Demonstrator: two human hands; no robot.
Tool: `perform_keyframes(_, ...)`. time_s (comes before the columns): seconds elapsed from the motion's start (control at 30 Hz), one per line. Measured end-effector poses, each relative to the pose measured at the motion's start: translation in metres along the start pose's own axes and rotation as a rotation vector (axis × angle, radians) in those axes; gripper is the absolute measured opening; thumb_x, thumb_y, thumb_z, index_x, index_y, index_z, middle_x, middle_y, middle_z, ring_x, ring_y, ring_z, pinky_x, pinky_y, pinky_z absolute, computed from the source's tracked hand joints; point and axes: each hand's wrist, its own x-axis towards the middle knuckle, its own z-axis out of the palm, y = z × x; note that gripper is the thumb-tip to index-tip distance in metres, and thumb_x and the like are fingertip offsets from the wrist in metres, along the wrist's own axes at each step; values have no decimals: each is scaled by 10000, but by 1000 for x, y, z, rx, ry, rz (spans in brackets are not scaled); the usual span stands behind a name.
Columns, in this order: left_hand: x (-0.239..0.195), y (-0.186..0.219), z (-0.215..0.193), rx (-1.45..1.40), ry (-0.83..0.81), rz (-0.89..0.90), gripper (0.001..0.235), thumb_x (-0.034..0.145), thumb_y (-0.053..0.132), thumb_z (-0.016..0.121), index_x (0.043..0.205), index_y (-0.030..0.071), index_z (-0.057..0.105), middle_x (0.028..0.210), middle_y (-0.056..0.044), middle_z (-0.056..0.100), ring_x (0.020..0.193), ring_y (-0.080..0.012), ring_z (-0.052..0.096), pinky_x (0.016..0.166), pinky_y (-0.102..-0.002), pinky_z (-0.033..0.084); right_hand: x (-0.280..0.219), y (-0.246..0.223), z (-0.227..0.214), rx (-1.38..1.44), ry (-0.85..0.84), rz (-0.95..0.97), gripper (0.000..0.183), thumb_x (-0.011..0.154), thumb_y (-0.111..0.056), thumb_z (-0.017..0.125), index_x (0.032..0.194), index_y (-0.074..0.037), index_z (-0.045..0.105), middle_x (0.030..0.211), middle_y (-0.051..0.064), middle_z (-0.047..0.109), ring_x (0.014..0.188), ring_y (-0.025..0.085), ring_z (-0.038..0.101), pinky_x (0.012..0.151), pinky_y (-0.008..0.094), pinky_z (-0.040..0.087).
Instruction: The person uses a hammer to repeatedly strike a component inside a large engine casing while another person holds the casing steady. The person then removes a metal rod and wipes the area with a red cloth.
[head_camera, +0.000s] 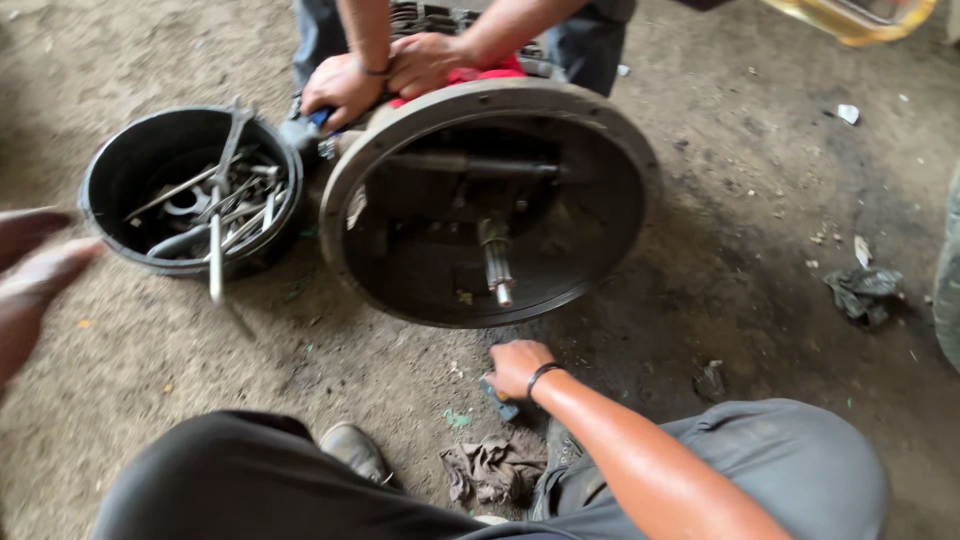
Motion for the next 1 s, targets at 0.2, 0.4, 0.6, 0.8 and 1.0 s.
perform_keyframes(0.2,-24,156,128,921,-761,7,595,849,408,767,1412,247,660,1225,-60,777,1114,-249,690,978,-402,572,-1,-5,1,-21,-10,-49,354,878,-381,684,1010,-58,742,1026,212,735,1024,385,703,922,488,549)
perform_keyframes(0.4,-29,164,225,791,-805,394,685,789,442,779,1396,192,583,1299,-120,654,1195,-316,627,1023,-404,490,5,0,-3,43,-39,-25,342,863,-361,710,1012,-54,736,1046,215,726,1025,390,699,920,489,550)
perform_keyframes(0.6,-26,97,272,833,-823,486,704,805,433,767,1387,102,547,1323,-150,637,1202,-317,626,998,-401,507,9,7,-4,87,-26,-9,360,871,-366,695,1039,-50,733,1061,225,734,1025,385,707,922,486,556)
perform_keyframes(0.8,-13,72,298,812,-825,563,766,808,396,765,1441,73,479,1262,-193,659,1226,-330,601,1004,-404,496,15,12,-9,147,-46,11,372,865,-381,699,1035,-51,731,1075,227,727,1031,389,704,916,495,557)
perform_keyframes(1.0,-16,72,306,862,-883,495,762,825,404,761,1444,68,471,1286,-191,651,1268,-320,580,1039,-402,484,24,18,-13,170,-46,53,364,845,-373,715,1038,-65,736,1079,220,728,1036,385,704,915,492,559)
